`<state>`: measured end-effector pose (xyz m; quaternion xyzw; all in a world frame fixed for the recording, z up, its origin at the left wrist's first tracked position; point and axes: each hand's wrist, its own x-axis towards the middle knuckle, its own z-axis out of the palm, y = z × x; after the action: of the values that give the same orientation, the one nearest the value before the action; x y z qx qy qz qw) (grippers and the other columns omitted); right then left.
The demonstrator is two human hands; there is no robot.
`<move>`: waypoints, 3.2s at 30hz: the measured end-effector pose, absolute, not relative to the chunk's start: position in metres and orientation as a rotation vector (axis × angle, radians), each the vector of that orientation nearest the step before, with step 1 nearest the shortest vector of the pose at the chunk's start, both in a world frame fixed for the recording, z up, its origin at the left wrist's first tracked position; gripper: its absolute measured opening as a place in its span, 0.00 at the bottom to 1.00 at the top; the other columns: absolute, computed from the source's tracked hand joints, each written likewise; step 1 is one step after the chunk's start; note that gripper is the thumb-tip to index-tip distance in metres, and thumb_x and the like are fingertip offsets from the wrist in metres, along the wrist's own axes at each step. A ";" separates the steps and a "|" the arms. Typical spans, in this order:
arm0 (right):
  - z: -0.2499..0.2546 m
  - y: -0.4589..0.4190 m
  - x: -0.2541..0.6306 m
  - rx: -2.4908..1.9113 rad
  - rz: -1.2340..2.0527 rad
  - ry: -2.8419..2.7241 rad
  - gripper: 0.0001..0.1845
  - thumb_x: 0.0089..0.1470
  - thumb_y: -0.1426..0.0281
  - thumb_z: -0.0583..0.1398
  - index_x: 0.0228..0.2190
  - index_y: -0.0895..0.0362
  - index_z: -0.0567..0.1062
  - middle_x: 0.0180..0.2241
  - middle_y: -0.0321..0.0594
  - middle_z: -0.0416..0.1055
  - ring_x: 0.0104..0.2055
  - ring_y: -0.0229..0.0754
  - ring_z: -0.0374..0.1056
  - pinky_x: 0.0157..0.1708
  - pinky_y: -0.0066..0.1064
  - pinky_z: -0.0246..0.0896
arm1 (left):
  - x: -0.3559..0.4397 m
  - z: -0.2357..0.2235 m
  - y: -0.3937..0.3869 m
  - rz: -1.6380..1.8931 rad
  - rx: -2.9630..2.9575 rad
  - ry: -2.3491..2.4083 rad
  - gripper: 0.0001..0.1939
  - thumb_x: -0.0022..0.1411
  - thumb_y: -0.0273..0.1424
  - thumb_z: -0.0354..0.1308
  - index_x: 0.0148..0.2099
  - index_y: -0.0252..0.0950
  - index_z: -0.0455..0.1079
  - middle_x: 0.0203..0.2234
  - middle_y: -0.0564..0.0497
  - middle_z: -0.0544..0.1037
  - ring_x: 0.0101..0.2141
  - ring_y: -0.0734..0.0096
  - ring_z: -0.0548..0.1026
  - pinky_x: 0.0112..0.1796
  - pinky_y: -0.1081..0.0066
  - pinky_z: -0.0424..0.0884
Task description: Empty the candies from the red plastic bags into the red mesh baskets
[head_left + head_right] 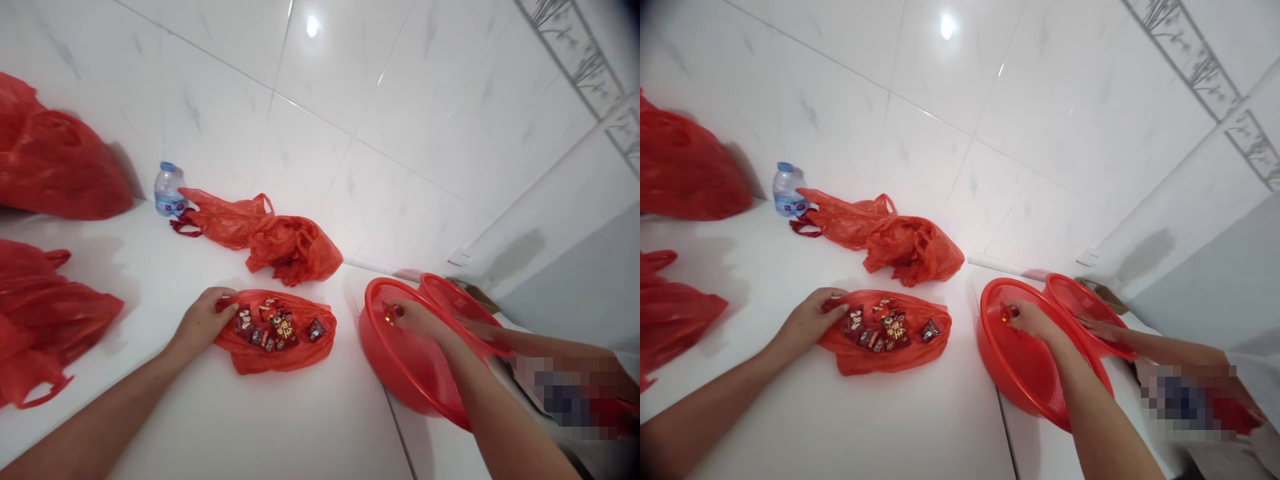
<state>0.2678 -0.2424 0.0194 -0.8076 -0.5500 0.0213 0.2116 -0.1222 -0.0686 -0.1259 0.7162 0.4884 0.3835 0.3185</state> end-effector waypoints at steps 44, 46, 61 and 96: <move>-0.084 -0.168 0.088 -1.583 0.508 -1.769 0.32 0.42 0.80 0.55 0.51 0.51 0.65 0.46 0.36 0.71 0.47 0.42 0.68 0.47 0.36 0.63 | -0.097 -0.108 -0.089 0.808 2.461 0.889 0.22 0.56 0.28 0.53 0.55 0.44 0.66 0.51 0.49 0.72 0.50 0.60 0.70 0.50 0.61 0.65; -0.089 -0.167 0.096 -1.633 0.513 -1.655 0.32 0.41 0.80 0.54 0.50 0.51 0.64 0.43 0.35 0.72 0.41 0.41 0.70 0.43 0.34 0.66 | -0.101 -0.106 -0.088 0.837 2.446 0.964 0.23 0.55 0.25 0.51 0.54 0.43 0.65 0.48 0.49 0.73 0.46 0.61 0.72 0.47 0.63 0.67; -0.107 -0.167 0.123 -1.758 0.007 -1.671 0.24 0.46 0.73 0.60 0.48 0.55 0.68 0.47 0.43 0.66 0.50 0.46 0.64 0.51 0.39 0.59 | -0.107 -0.116 -0.083 0.960 2.414 1.020 0.34 0.49 0.15 0.44 0.59 0.39 0.59 0.50 0.46 0.69 0.47 0.62 0.71 0.46 0.65 0.67; 0.003 -0.032 0.147 -1.997 -0.136 -1.694 0.16 0.49 0.75 0.52 0.40 0.54 0.72 0.41 0.42 0.73 0.44 0.47 0.68 0.43 0.37 0.58 | -0.095 -0.110 -0.080 1.344 2.605 0.978 0.19 0.61 0.37 0.52 0.53 0.39 0.66 0.56 0.40 0.66 0.55 0.53 0.63 0.53 0.52 0.60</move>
<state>0.1468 -0.0315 0.0033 -0.7361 -0.6242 -0.0500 0.2569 -0.0953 -0.0797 -0.1096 0.8428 0.3164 0.4347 0.0256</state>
